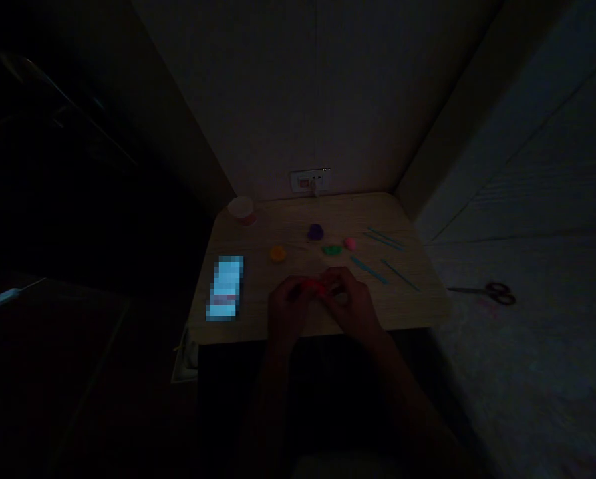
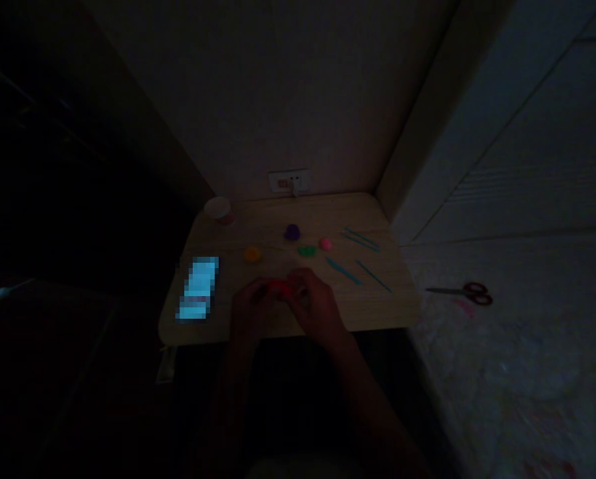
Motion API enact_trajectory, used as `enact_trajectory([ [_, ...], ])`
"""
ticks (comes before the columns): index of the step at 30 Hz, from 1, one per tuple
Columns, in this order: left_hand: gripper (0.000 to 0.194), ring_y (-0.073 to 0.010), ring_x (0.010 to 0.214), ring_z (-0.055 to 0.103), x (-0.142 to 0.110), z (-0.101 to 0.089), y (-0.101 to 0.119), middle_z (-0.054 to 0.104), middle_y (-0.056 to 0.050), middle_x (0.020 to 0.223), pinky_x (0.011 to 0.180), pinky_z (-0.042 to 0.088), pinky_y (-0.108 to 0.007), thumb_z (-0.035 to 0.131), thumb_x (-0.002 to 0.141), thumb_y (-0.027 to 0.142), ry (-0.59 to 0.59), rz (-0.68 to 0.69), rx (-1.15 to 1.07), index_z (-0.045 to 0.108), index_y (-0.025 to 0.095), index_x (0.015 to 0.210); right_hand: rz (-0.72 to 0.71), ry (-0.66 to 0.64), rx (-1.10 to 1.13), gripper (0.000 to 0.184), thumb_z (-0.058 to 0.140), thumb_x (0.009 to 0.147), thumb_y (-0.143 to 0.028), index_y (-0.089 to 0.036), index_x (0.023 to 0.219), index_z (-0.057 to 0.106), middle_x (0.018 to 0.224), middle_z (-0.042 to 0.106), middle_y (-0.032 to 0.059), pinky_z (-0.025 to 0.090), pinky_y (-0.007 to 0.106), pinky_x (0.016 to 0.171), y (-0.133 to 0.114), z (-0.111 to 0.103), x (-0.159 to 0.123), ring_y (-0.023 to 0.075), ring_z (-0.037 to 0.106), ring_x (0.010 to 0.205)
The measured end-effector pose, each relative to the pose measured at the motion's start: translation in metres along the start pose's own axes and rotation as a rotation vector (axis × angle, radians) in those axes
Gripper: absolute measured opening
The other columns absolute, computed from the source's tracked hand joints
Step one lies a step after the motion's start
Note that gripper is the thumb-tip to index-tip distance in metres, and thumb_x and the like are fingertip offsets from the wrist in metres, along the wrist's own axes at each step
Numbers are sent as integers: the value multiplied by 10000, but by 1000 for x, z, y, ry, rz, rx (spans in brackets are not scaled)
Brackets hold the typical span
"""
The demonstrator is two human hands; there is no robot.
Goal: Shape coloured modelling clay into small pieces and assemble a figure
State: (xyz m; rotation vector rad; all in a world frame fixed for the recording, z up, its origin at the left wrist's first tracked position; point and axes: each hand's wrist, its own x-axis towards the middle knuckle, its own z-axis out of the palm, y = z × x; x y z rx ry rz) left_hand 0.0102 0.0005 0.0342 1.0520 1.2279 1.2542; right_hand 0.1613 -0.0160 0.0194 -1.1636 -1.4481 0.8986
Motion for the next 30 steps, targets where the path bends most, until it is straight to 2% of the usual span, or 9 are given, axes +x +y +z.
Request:
enact_trajectory([
  [2,156,-180,665,675,0,1,0,756,-41,696,670,535,-283,848,710,316,41,-47,-55,788,173,726,72,23,93,295,789,882,-379,-255,1128,682,1025,777,60,615,330,728,-1,2,0,210,744,885],
  [5,241,-150,557,625,2,3,-6,702,-21,590,578,498,-261,877,662,364,100,-95,-100,745,165,636,202,52,236,251,826,825,-416,-248,992,744,949,796,50,616,324,705,-4,5,0,206,749,825],
  [9,264,-131,555,615,3,5,-17,711,-14,608,555,483,-238,890,622,385,205,-132,-178,756,160,660,331,71,415,266,881,731,-426,-238,879,765,779,779,19,586,293,611,-6,8,2,176,707,662],
  [12,296,-143,640,667,3,5,-24,755,-31,706,621,525,-247,908,608,397,257,-136,-264,774,157,720,371,140,455,287,896,695,-425,-233,862,763,734,762,9,573,283,565,-3,9,3,165,678,608],
  [15,349,-156,683,690,3,6,-26,756,-32,739,661,551,-263,938,584,418,239,-129,-346,764,154,734,385,235,459,307,893,686,-434,-235,881,764,718,751,6,576,288,548,2,9,4,165,665,596],
  [20,415,-156,684,694,4,5,-26,733,-23,727,666,572,-279,964,577,457,282,-116,-407,739,147,737,352,355,434,278,874,712,-423,-242,879,744,823,774,26,602,316,582,10,7,4,202,709,717],
  [22,425,-169,733,718,4,6,-27,754,-33,779,710,595,-298,963,599,469,273,-109,-434,737,149,764,345,358,425,266,860,741,-426,-246,894,737,858,781,34,616,339,631,12,7,4,219,727,775],
  [26,454,-200,882,759,3,9,-27,799,-65,957,799,615,-314,976,609,401,155,-93,-467,758,165,929,338,308,456,281,847,764,-413,-252,969,742,902,793,38,626,374,766,14,12,2,224,746,834],
  [30,442,-210,888,762,4,7,-26,810,-72,965,798,598,-303,967,579,288,124,-94,-299,769,161,953,307,183,417,299,847,778,-393,-263,1022,734,1042,800,50,626,399,872,10,14,0,243,760,971],
])
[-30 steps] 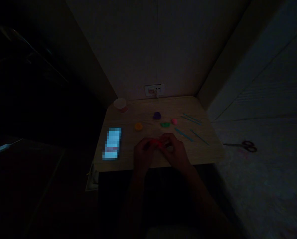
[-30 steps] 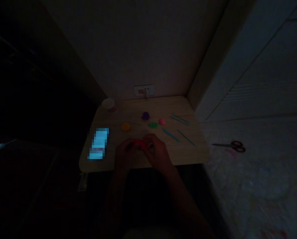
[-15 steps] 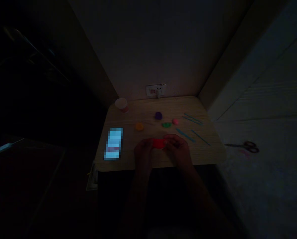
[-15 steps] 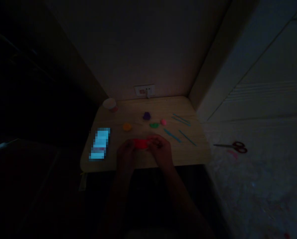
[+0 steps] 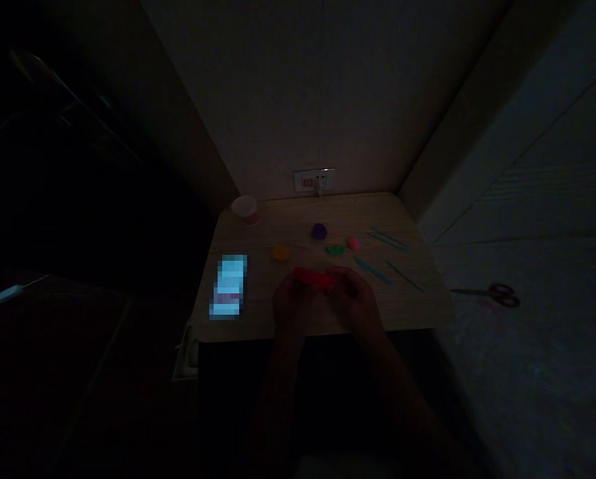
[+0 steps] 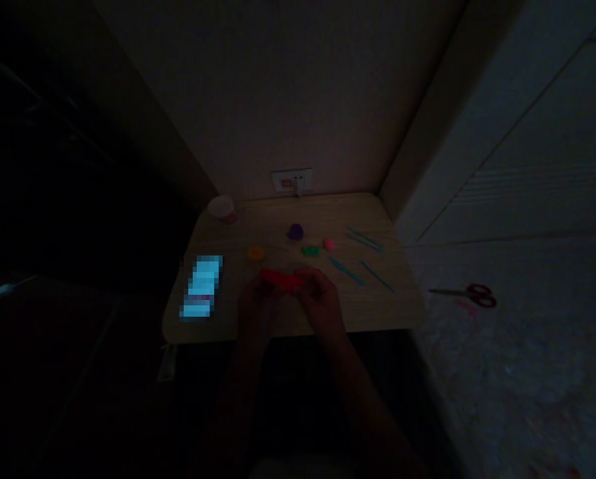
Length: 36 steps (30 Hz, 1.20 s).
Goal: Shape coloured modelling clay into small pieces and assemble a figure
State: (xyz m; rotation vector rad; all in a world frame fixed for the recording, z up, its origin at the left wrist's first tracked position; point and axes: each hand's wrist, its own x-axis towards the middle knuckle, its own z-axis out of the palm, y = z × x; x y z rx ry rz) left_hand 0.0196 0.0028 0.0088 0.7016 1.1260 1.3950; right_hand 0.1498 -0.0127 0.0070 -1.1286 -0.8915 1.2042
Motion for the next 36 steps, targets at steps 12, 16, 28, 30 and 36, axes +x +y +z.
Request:
enact_trajectory([
  [12,426,-250,891,751,12,-21,4,809,-78,923,852,604,-375,972,552,337,-129,-30,196,777,157,885,-502,-280,-608,238,692,989,-394,-252,1155,786,1041,799,87,590,366,804,-5,-16,11,226,734,887],
  [16,391,-234,852,731,14,-28,12,793,-46,875,824,592,-360,963,563,358,-181,10,371,777,177,856,-499,-228,-595,199,686,989,-386,-244,1029,820,946,808,80,600,361,799,-8,-16,12,223,738,843],
  [28,202,-158,755,626,5,-14,22,698,-10,792,711,502,-274,880,678,257,-223,296,480,720,193,783,-201,14,-278,225,760,897,-448,-239,940,829,938,836,68,618,362,814,-5,3,2,236,778,856],
  [30,336,-145,704,602,2,-13,22,662,19,762,684,503,-264,890,697,290,-226,251,425,731,205,980,-180,-14,-268,296,696,942,-498,-237,982,829,989,836,79,615,381,855,-1,7,-2,249,778,910],
  [36,233,-186,827,608,3,-18,26,623,-19,868,792,536,-322,872,764,376,-215,488,619,811,238,942,-109,-181,-127,527,584,959,-701,-238,1041,822,1043,827,86,606,422,932,-3,9,-11,278,765,1016],
])
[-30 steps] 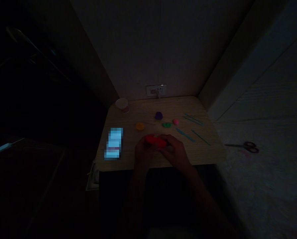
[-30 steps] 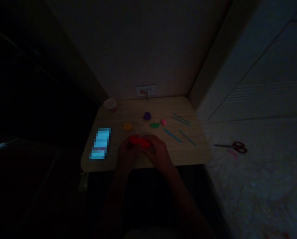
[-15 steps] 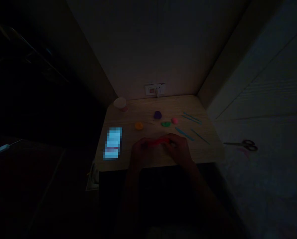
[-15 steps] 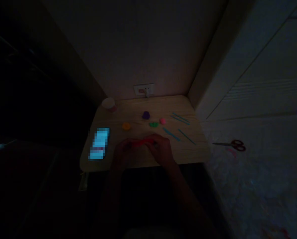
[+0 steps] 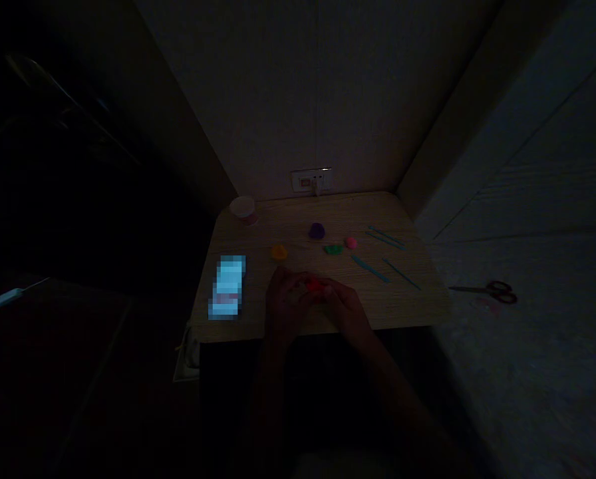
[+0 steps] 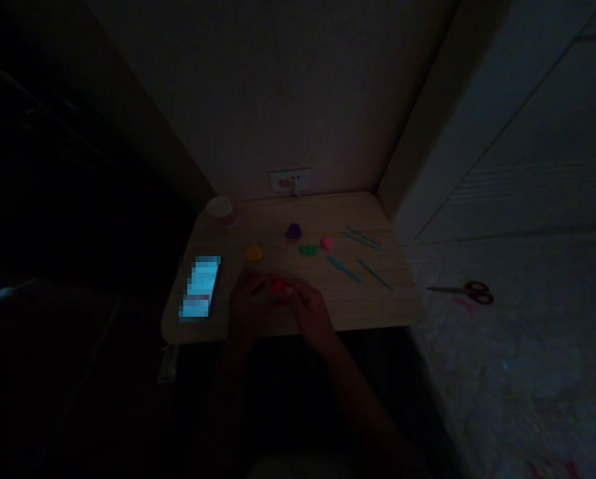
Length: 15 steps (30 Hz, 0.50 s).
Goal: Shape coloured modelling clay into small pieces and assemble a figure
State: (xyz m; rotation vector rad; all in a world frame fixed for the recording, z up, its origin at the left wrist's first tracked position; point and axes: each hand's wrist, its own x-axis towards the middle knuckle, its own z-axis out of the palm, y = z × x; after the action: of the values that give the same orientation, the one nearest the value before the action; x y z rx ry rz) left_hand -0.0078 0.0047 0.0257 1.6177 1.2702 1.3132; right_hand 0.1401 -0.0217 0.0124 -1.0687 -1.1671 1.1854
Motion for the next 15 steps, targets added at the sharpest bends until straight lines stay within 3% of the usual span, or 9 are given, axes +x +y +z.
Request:
enact_trajectory([
  [5,283,-254,1021,696,2,-4,0,747,-80,1048,942,565,-399,761,883,490,-155,78,-125,819,235,991,44,-159,100,434,751,878,-632,-256,1088,802,1059,811,52,610,395,898,-6,-7,0,248,744,980],
  [8,249,-250,979,743,-1,-1,1,803,-76,1020,911,590,-394,702,942,443,-128,48,-153,811,226,998,109,-187,178,389,873,798,-525,-258,1069,794,1043,807,33,604,377,917,-6,-4,1,228,741,966],
  [10,215,-261,1056,751,-3,3,3,816,-81,1091,966,584,-426,668,971,382,-92,95,-92,808,231,1032,133,-152,280,379,848,821,-548,-254,1054,789,1059,805,41,597,392,965,-4,1,1,231,743,999],
  [12,222,-279,1235,703,-6,10,6,797,-81,1228,1122,503,-515,609,1002,310,-100,203,17,794,253,1110,140,-83,440,440,725,891,-658,-254,1057,778,1108,800,64,581,436,1032,-2,9,3,251,737,1087],
  [15,348,-293,1466,539,-15,28,11,707,-77,1424,1300,215,-646,511,1031,248,-185,340,89,717,289,1308,155,31,601,553,544,958,-747,-265,1107,769,1219,784,90,536,480,1127,-3,18,7,264,695,1246],
])
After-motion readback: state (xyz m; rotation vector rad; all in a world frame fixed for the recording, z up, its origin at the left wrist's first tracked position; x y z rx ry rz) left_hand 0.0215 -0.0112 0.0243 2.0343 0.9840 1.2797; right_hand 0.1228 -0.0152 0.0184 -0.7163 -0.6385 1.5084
